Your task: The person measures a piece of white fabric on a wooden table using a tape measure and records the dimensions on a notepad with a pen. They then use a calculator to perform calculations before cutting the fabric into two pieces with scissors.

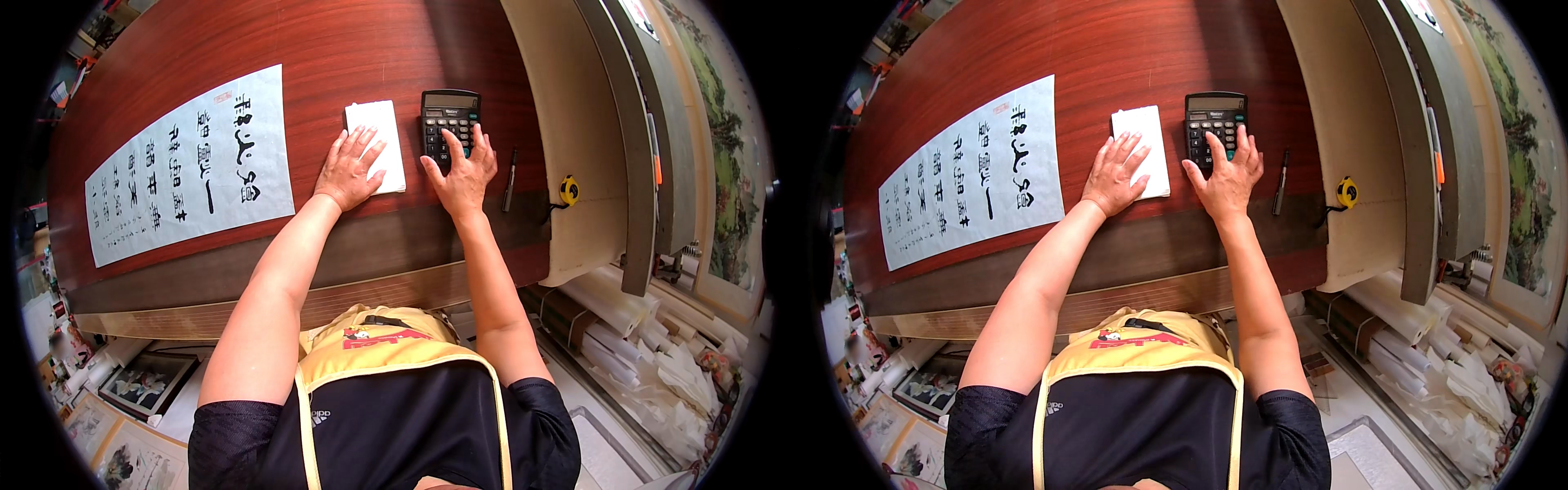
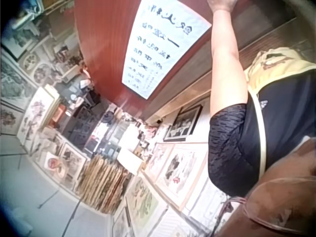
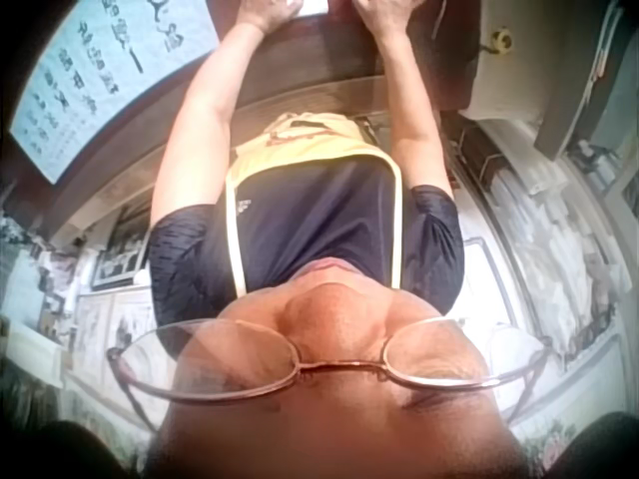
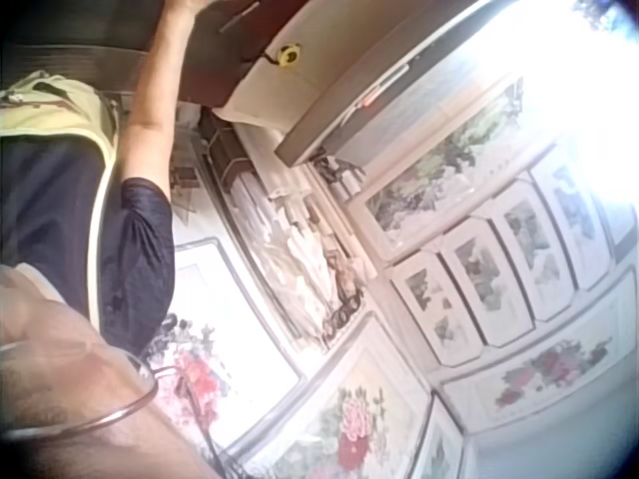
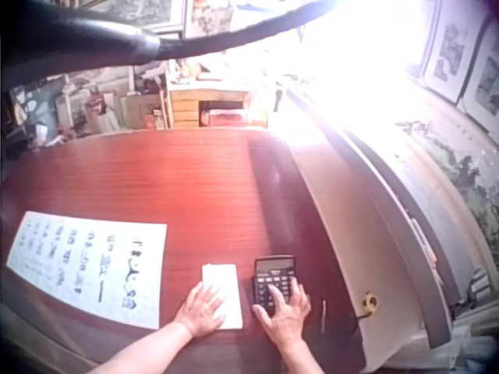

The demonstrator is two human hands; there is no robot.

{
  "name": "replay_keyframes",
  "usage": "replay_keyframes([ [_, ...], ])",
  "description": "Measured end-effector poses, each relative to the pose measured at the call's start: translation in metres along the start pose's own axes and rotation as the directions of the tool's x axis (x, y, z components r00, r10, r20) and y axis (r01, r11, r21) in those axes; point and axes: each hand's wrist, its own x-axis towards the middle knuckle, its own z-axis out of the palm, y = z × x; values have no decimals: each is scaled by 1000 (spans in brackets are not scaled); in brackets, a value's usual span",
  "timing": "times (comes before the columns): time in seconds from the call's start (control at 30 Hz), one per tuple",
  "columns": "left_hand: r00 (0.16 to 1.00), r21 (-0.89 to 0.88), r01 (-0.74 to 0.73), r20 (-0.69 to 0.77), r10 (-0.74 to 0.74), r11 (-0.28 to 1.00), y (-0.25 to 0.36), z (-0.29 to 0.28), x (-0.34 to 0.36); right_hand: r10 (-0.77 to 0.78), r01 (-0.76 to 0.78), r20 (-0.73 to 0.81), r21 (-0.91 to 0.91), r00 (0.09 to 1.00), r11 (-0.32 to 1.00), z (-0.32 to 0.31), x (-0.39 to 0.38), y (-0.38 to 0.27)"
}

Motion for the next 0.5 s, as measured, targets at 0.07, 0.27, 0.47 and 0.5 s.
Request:
replay_keyframes([
  [0.07,1000,2,-3,-6,3,1000,0,0,0,-8,9,26,-29,1000,1000,2,3,-3],
  [0.27,1000,-1,-6,-11,6,1000,0,0,0,42,-44,25,77,999,996,-8,7,-1],
  [0.47,1000,2,-4,-10,4,1000,-1,2,0,82,-82,-1,88,997,993,-14,-16,9],
  [0.5,1000,2,-4,-8,4,1000,-1,2,0,89,-89,4,69,996,994,-14,-20,11],
])
